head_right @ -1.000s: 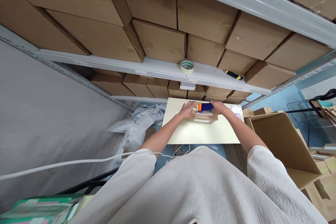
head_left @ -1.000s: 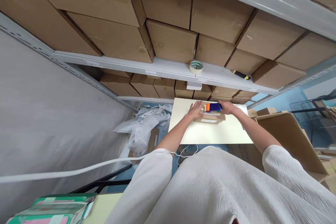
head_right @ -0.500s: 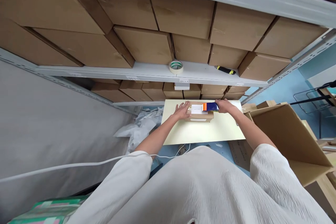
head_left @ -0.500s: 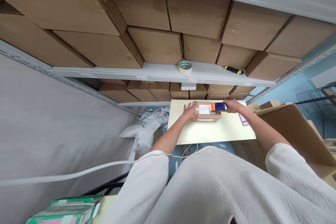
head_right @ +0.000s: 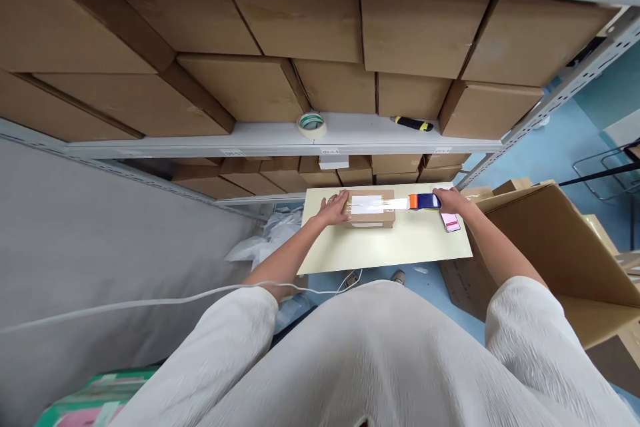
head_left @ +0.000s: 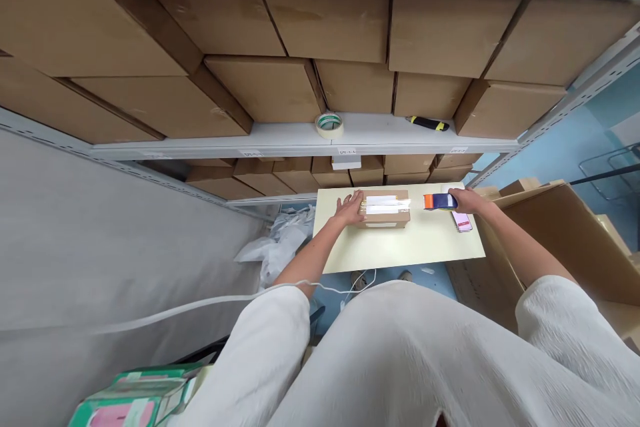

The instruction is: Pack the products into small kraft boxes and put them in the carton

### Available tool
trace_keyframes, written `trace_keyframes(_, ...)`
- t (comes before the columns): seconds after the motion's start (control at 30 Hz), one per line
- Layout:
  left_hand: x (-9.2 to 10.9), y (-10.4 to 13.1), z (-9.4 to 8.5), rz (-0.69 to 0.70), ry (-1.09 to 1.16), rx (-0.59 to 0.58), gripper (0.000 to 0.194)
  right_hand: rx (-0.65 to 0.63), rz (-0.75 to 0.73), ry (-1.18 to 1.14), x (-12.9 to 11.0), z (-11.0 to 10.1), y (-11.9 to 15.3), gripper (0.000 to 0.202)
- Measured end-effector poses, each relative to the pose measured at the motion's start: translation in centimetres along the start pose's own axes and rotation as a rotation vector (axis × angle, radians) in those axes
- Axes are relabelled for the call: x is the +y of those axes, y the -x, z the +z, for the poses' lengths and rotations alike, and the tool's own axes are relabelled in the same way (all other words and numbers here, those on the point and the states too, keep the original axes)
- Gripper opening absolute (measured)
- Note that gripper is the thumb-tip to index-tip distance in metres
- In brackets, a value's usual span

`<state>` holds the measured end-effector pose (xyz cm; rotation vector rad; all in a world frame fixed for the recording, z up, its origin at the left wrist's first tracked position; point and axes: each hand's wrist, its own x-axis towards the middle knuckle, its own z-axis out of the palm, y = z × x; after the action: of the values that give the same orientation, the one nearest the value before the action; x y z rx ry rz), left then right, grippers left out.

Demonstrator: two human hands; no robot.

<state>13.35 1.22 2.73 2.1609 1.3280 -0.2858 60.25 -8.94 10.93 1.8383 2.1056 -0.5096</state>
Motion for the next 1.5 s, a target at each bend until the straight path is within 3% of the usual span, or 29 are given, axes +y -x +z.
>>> trace_keyframes(0.13, 0.3, -0.1, -0.1, -0.014, -0.017, -0.003, 0.116, -0.003, 0.009, -0.015, 2.2, 0.8, 0.4, 0.035)
trace_keyframes(0.27, 0.7, 0.1, -0.3, -0.021, -0.032, -0.016, 0.114, -0.022, -0.003, 0.032, 2.4, 1.6, -0.1, 0.034)
trace_keyframes(0.4, 0.9, 0.1, -0.3, -0.031, -0.025, -0.020, 0.112, -0.034, 0.020, 0.074, 0.7, 2.3, -1.0, 0.040)
trace_keyframes(0.63, 0.9, 0.0, -0.4, -0.024, -0.012, -0.008, 0.116, -0.072, 0.107, 0.170, -4.6, 3.3, -3.2, 0.053)
trace_keyframes(0.87, 0.7, 0.1, -0.1, -0.003, 0.012, 0.029, 0.120, -0.071, 0.084, 0.153, -8.4, 3.0, -6.2, 0.056)
trace_keyframes(1.17, 0.5, 0.1, 0.0, 0.040, 0.045, 0.032, 0.117, -0.128, 0.103, 0.171, -10.1, 0.7, -8.9, 0.046)
trace_keyframes(1.37, 0.2, 0.3, 0.4, 0.042, 0.075, 0.033, 0.118, -0.211, 0.094, 0.190, -13.4, 2.1, -9.8, 0.036)
trace_keyframes(1.43, 0.0, 0.4, 0.5, 0.051, 0.087, 0.038, 0.118, -0.205, 0.127, 0.115, -12.9, 2.3, -9.6, 0.035)
trace_keyframes(1.5, -0.1, 0.4, 0.4, 0.061, 0.093, 0.040, 0.119, -0.213, 0.196, 0.000, -10.9, 1.9, -8.9, 0.034)
